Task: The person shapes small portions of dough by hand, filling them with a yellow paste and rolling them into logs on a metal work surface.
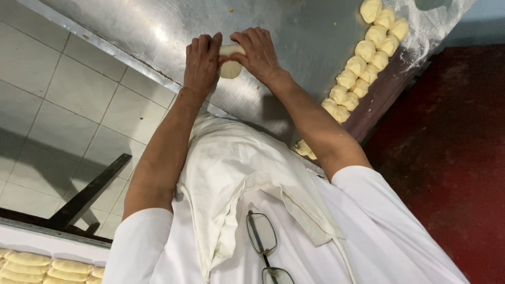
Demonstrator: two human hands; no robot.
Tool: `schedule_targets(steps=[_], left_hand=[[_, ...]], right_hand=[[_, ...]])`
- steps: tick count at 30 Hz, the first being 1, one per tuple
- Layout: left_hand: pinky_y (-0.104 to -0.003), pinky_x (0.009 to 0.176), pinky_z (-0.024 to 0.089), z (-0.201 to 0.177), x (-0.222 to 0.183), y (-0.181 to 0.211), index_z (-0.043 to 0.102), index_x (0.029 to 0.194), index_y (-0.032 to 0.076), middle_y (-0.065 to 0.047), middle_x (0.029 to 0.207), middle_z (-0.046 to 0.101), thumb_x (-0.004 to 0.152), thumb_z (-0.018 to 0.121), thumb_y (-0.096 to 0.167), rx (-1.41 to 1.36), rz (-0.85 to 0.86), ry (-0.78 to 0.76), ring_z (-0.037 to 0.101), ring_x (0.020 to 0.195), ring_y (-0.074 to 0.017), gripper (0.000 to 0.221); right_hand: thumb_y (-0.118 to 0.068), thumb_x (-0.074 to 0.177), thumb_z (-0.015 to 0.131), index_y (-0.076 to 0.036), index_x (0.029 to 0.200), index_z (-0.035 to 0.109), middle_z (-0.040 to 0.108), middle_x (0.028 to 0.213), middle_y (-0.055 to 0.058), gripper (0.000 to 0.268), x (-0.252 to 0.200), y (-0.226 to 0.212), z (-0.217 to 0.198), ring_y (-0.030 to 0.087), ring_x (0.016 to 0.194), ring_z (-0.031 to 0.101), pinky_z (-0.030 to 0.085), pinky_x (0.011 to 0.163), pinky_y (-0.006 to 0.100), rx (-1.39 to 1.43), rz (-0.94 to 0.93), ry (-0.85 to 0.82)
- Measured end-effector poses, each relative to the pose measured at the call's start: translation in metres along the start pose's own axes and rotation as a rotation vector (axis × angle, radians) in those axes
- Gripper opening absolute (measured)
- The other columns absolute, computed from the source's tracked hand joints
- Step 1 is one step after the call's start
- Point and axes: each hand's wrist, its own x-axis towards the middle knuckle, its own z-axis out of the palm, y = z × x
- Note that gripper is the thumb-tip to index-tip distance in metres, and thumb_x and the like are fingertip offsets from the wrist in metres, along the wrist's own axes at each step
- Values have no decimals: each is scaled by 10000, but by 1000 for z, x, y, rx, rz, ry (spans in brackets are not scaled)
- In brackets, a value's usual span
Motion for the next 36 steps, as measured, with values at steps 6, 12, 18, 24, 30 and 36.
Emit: schedule_targets(steps=[6, 12, 18, 24, 30, 36], left_hand=[[-437, 988, 459, 0, -17, -3, 590, 1347, 47, -116, 1231, 583, 944, 749, 223, -37, 115, 12, 548, 1158, -321, 467], [-428, 974, 466, 3, -16, -4, 626, 1274, 37, -121, 1195, 597, 989, 752, 218, -78, 68, -31, 552, 1123, -316, 360], [-432, 979, 463, -8, -30, 6, 615, 1307, 24, -128, 1202, 578, 971, 761, 224, -55, 113, -23, 544, 1122, -316, 417], [-453, 1013, 445, -4, -29, 7, 589, 1383, 18, -134, 1225, 558, 957, 739, 229, -68, 23, -96, 534, 1129, -316, 499], [-449, 1026, 435, -8, -45, 10, 593, 1343, 50, -129, 1271, 558, 955, 738, 260, 12, 147, 20, 521, 1188, -323, 465], [-457, 1041, 438, -6, -52, 12, 570, 1414, 32, -135, 1308, 561, 986, 740, 227, -99, 50, -146, 516, 1205, -335, 499]], right_hand=[[-339, 880, 848, -134, 1195, 719, 613, 1137, 28, 397, -9, -6, -2, 235, 1084, 571, 422, 997, 425, 90, -51, -25], [-368, 890, 864, -134, 1151, 699, 628, 1109, 13, 388, -16, -8, 5, 246, 1075, 580, 420, 999, 440, 70, 18, -36], [-324, 883, 866, -119, 1237, 685, 620, 1161, 50, 448, -18, -13, 2, 251, 1079, 571, 415, 984, 433, 79, -77, -49], [-315, 859, 893, -130, 1217, 680, 627, 1152, 36, 456, -34, -22, 1, 252, 1093, 580, 418, 1001, 449, 80, 5, -78], [-283, 822, 893, -114, 1263, 688, 624, 1217, 65, 515, -38, -26, 0, 267, 1116, 570, 405, 1014, 454, 67, -42, -49], [-263, 829, 904, -103, 1297, 670, 629, 1223, 36, 547, -52, -40, -2, 253, 1165, 579, 403, 1062, 456, 86, 32, -59]])
